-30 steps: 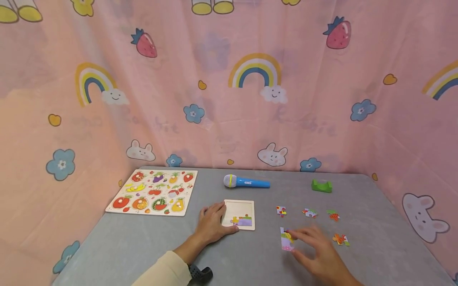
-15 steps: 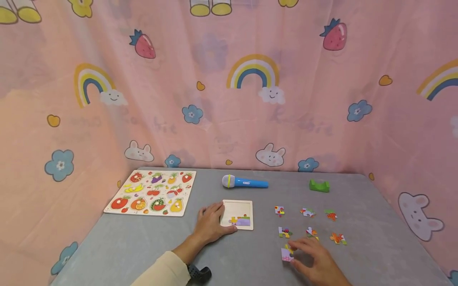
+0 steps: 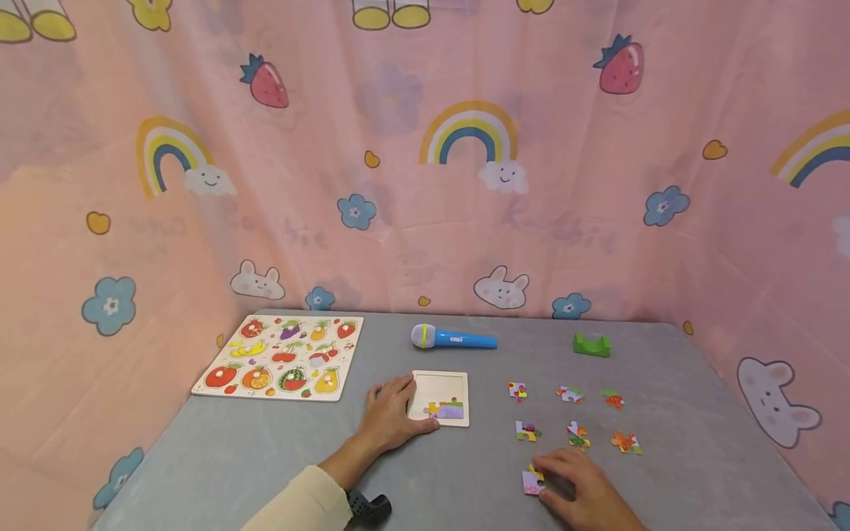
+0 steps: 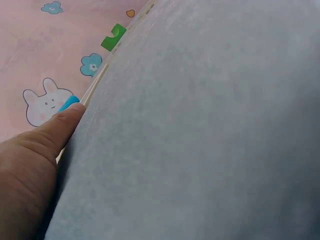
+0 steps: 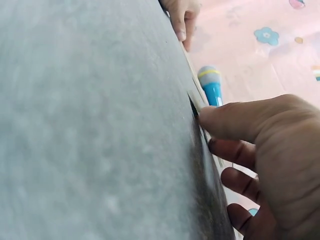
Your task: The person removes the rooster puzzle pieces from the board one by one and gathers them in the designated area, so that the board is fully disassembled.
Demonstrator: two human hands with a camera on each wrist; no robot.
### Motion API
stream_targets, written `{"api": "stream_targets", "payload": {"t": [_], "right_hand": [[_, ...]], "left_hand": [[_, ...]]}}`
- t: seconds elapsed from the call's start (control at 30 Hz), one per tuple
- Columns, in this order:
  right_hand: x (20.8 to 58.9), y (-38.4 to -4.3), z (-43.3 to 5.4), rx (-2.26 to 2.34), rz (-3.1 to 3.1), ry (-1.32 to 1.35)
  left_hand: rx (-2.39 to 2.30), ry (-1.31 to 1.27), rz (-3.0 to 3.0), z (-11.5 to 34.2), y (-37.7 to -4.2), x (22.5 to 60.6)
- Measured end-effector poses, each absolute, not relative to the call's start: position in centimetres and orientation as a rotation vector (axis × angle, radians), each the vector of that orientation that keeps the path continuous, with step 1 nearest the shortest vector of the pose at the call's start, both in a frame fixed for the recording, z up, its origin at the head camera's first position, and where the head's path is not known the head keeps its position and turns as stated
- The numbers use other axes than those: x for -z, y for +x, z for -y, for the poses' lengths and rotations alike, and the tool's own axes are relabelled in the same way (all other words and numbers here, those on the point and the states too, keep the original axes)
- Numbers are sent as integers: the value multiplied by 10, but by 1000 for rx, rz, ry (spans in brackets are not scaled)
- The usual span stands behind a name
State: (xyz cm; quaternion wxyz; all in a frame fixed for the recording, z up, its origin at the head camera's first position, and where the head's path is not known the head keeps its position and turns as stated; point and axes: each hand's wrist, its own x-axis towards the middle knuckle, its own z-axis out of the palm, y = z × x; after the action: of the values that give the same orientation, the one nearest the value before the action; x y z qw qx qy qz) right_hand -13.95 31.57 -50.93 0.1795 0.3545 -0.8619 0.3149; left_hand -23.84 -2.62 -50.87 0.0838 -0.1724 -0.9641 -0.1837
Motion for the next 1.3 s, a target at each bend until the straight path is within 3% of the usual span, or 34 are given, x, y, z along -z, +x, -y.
{"api": "stream_targets", "payload": {"t": [0.43, 1.3], "right_hand": [[497, -139, -314, -836, 2594, 1006], [416, -151, -249, -823, 2380, 944]], "left_hand": [[538, -518, 2872, 25, -239, 508], [555, -509, 2879, 25, -238, 507]]}}
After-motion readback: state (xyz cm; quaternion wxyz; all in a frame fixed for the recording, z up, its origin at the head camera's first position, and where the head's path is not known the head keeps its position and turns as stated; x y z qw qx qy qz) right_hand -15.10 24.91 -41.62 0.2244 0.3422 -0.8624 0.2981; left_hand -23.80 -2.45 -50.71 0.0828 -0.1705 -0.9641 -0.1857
